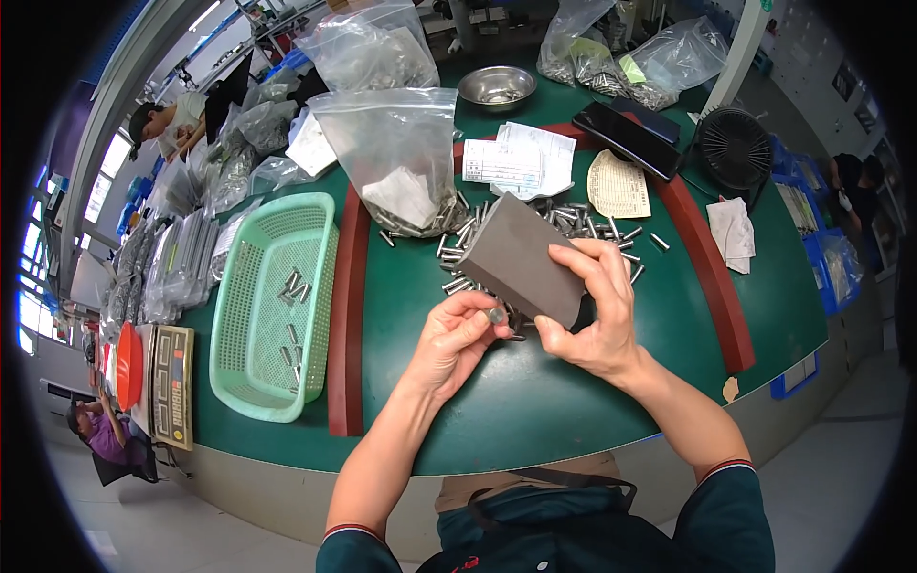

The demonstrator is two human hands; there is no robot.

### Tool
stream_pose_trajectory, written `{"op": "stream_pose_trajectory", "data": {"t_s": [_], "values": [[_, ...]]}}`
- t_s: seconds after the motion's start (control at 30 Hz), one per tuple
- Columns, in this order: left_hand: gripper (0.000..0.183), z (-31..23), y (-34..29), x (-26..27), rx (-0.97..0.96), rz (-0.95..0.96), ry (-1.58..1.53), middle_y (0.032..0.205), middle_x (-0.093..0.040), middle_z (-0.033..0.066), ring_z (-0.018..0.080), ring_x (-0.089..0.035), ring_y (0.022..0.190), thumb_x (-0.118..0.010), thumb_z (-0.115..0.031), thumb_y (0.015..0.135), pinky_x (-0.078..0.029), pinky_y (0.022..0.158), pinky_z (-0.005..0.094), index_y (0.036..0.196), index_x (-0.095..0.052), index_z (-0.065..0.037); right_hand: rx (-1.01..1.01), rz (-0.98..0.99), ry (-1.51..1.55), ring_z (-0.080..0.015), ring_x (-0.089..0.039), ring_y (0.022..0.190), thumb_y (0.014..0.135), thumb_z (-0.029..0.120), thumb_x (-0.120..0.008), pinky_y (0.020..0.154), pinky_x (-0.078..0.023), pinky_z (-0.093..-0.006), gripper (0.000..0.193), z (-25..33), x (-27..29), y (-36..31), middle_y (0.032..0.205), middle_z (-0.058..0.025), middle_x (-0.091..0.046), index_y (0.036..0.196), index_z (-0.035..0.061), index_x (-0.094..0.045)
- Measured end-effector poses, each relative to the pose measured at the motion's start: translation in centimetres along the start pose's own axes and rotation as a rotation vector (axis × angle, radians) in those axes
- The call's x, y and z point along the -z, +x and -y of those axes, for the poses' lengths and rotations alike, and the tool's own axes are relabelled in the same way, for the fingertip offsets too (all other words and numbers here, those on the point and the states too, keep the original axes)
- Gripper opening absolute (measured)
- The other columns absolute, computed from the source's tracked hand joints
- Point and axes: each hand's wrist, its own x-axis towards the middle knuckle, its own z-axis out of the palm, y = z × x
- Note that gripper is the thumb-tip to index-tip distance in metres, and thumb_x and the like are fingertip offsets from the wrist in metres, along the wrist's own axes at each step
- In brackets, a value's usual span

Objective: Sanding and deburring small metal rods using a sanding block at a workbench.

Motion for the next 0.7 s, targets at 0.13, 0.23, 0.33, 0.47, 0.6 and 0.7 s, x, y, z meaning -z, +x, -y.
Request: {"op": "stream_pose_trajectory", "data": {"t_s": [0.13, 0.23, 0.33, 0.47, 0.6, 0.7], "values": [[0.032, 0.8, 0.2, -2.1, 0.050, -0.304, 0.027, 0.108, -0.064, 0.0102, 0.0202, -0.062, 0.100, -0.066, -0.011, 0.088, -0.051, 0.092, 0.0357, 0.119, -0.058, -0.004, 0.192, -0.030, -0.033, -0.0272, -0.055, 0.092, 0.053, 0.027, -0.077, 0.083, -0.038, -0.0408, 0.067, 1.2, -0.4, -0.6, 0.110, -0.0123, -0.057, 0.116, 0.0102, -0.061], [0.036, 1.2, -1.3, 1.6, 0.162, -0.173, -0.011, 0.119, -0.060, 0.0088, 0.0222, -0.060, 0.108, -0.054, -0.027, 0.095, -0.053, 0.092, 0.0387, 0.125, -0.054, -0.008, 0.324, 0.037, -0.016, -0.0246, -0.055, 0.090, 0.055, 0.033, -0.076, 0.082, -0.038, -0.0411, 0.065, 2.8, -0.8, -0.9, 0.112, -0.0114, -0.058, 0.115, 0.0136, -0.063], [0.036, 1.1, -0.5, 2.5, 0.087, 0.101, 0.087, 0.115, -0.062, 0.0096, 0.0221, -0.062, 0.104, -0.068, -0.006, 0.086, -0.050, 0.094, 0.0381, 0.120, -0.056, -0.003, 0.125, -0.025, -0.092, -0.0312, -0.054, 0.096, 0.052, 0.018, -0.075, 0.083, -0.041, -0.0407, 0.068, 0.4, -0.9, 0.1, 0.112, -0.0170, -0.055, 0.117, 0.0058, -0.059], [0.036, 0.8, 0.0, -1.8, 0.053, -0.331, 0.047, 0.117, -0.061, 0.0098, 0.0210, -0.063, 0.099, -0.064, -0.012, 0.090, -0.052, 0.091, 0.0358, 0.124, -0.053, -0.006, 0.268, -0.030, -0.056, -0.0300, -0.055, 0.089, 0.052, 0.027, -0.078, 0.078, -0.041, -0.0406, 0.069, 0.7, -0.2, -0.6, 0.110, -0.0189, -0.057, 0.115, 0.0077, -0.061], [0.020, 0.6, -0.2, -1.4, 0.040, -0.064, 0.123, 0.100, -0.066, 0.0089, 0.0175, -0.061, 0.094, -0.062, -0.011, 0.091, -0.052, 0.084, 0.0333, 0.110, -0.063, -0.004, 0.146, -0.053, -0.038, -0.0263, -0.055, 0.092, 0.055, 0.022, -0.077, 0.082, -0.039, -0.0398, 0.064, 0.7, -0.9, -0.3, 0.109, -0.0121, -0.057, 0.115, 0.0111, -0.062], [0.019, 0.5, -0.3, 0.5, 0.110, 0.036, 0.022, 0.100, -0.067, 0.0101, 0.0177, -0.062, 0.093, -0.065, -0.008, 0.089, -0.051, 0.085, 0.0338, 0.107, -0.064, -0.003, 0.132, -0.154, -0.080, -0.0283, -0.054, 0.094, 0.053, 0.018, -0.077, 0.081, -0.040, -0.0408, 0.066, -1.2, -0.4, 0.1, 0.110, -0.0128, -0.056, 0.116, 0.0074, -0.060]]}}
